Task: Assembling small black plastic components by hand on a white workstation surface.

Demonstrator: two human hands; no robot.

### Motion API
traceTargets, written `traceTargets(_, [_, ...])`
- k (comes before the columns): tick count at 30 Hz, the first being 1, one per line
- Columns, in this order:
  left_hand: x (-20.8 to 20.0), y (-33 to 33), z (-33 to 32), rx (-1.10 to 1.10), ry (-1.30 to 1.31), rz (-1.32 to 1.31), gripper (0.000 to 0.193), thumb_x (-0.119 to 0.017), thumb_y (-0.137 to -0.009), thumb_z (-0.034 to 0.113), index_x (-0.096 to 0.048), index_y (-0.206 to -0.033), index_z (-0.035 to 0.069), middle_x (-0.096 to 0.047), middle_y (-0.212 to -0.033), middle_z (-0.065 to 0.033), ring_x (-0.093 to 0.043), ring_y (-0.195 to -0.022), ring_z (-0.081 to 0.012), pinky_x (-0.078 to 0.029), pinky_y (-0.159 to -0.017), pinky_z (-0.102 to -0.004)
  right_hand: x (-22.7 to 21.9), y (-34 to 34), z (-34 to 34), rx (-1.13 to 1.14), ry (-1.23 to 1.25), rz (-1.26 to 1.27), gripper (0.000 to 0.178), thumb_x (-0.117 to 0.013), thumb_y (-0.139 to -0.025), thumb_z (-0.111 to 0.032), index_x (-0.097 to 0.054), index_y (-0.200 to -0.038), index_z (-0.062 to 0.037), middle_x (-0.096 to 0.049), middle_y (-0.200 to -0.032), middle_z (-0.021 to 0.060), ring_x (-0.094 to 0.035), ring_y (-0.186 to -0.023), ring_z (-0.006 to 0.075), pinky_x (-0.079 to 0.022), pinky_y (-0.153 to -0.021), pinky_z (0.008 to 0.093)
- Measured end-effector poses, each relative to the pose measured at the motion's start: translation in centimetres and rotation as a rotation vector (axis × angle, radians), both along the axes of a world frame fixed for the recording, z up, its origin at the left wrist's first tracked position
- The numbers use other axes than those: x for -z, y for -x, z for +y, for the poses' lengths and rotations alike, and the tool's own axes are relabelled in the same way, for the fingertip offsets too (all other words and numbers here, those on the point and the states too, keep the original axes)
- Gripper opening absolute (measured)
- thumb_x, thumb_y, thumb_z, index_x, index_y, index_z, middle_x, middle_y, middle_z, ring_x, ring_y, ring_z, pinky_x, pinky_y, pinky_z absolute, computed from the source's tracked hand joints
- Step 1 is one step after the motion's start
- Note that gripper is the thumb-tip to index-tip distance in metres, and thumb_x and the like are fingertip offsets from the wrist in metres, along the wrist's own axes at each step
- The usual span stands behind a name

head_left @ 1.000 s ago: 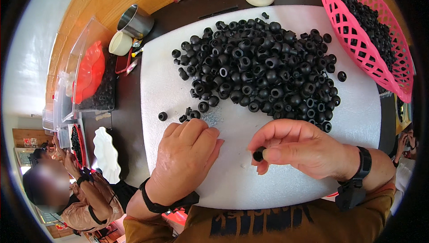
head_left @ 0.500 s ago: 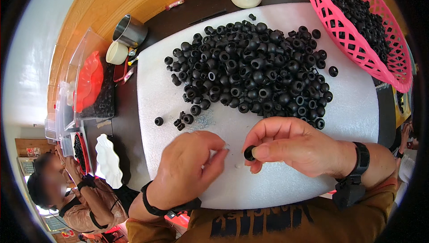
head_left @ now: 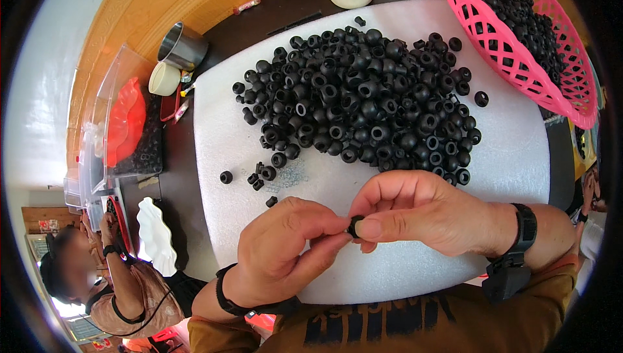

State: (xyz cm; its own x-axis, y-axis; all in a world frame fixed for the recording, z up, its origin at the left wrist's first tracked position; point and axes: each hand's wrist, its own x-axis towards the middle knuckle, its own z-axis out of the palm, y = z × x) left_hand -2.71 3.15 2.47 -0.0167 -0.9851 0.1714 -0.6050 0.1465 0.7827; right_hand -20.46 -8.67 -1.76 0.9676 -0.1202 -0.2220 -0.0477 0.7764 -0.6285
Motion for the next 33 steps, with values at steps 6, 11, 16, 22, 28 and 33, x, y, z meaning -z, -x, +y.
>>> traceTargets(6, [0.8, 0.4, 0.4, 0.034, 0.145, -0.044, 0.037, -0.075, -0.069, -0.005, -0.065, -0.103, 0.002, -0.063, -0.079, -0.0068, -0.059, -0.064, -0.0178, -0.046, -0.054, -0.0259, 0.1, 0.1, 0.2, 0.033, -0.032, -0.018, 0.024, -0.06, -0.094, -0.019, -0.06, -0.11, -0.0004, -0.062, -0.097, 0.0025, -0.057, -0.086, 0.0089, -0.048, -0.08, 0.024])
traceTargets(11, [1.5, 0.3, 0.8, 0.032, 0.285, -0.205, 0.037, -0.078, -0.066, -0.001, -0.062, -0.1, 0.002, -0.059, -0.078, -0.007, -0.054, -0.061, -0.0182, -0.04, -0.055, -0.0296, -0.4, 0.2, 0.0, 0.012, 0.016, 0.004, 0.025, -0.058, -0.095, -0.019, -0.06, -0.111, -0.0001, -0.063, -0.097, 0.0025, -0.057, -0.087, 0.0086, -0.048, -0.081, 0.0236])
traceTargets(16, [1.6, 0.5, 0.6, 0.049, 0.428, -0.316, 0.037, -0.08, -0.064, 0.002, -0.062, -0.096, 0.003, -0.057, -0.077, -0.0052, -0.052, -0.056, -0.018, -0.038, -0.052, -0.0311, -0.8, 0.0, 0.1, -0.053, 0.083, -0.002, 0.024, -0.056, -0.096, -0.019, -0.06, -0.111, 0.0003, -0.062, -0.096, 0.0015, -0.056, -0.088, 0.0075, -0.047, -0.082, 0.0226])
traceTargets(22, [0.7, 0.6, 1.5, 0.034, 0.439, -0.253, 0.036, -0.079, -0.063, 0.001, -0.063, -0.095, 0.001, -0.058, -0.075, -0.0061, -0.052, -0.053, -0.0196, -0.038, -0.052, -0.0324, -1.1, 0.3, 0.4, -0.114, 0.138, -0.019, 0.022, -0.056, -0.096, -0.017, -0.058, -0.111, -0.0006, -0.061, -0.096, 0.0019, -0.056, -0.088, 0.0078, -0.047, -0.081, 0.0228])
traceTargets(28, [-3.3, -3.2, 3.1, -0.35, 0.147, -0.347, 0.019, -0.073, -0.069, -0.003, -0.065, -0.086, 0.001, -0.06, -0.067, -0.0071, -0.056, -0.056, -0.0207, -0.042, -0.051, -0.0325, -0.6, 0.4, -0.1, -0.047, 0.05, 0.028, 0.022, -0.061, -0.093, -0.016, -0.058, -0.11, -0.0012, -0.061, -0.095, 0.0017, -0.056, -0.084, 0.0086, -0.048, -0.078, 0.0236])
traceTargets(33, [-1.4, -4.7, 3.5, -0.351, -0.1, -0.496, 0.011, -0.067, -0.077, 0.004, -0.065, -0.088, 0.004, -0.061, -0.076, -0.0086, -0.055, -0.059, -0.0242, -0.044, -0.058, -0.0328, -0.9, 0.4, 0.1, -0.027, 0.032, 0.025, 0.022, -0.062, -0.093, -0.017, -0.058, -0.109, -0.0014, -0.06, -0.095, 0.0014, -0.056, -0.083, 0.0086, -0.048, -0.078, 0.024])
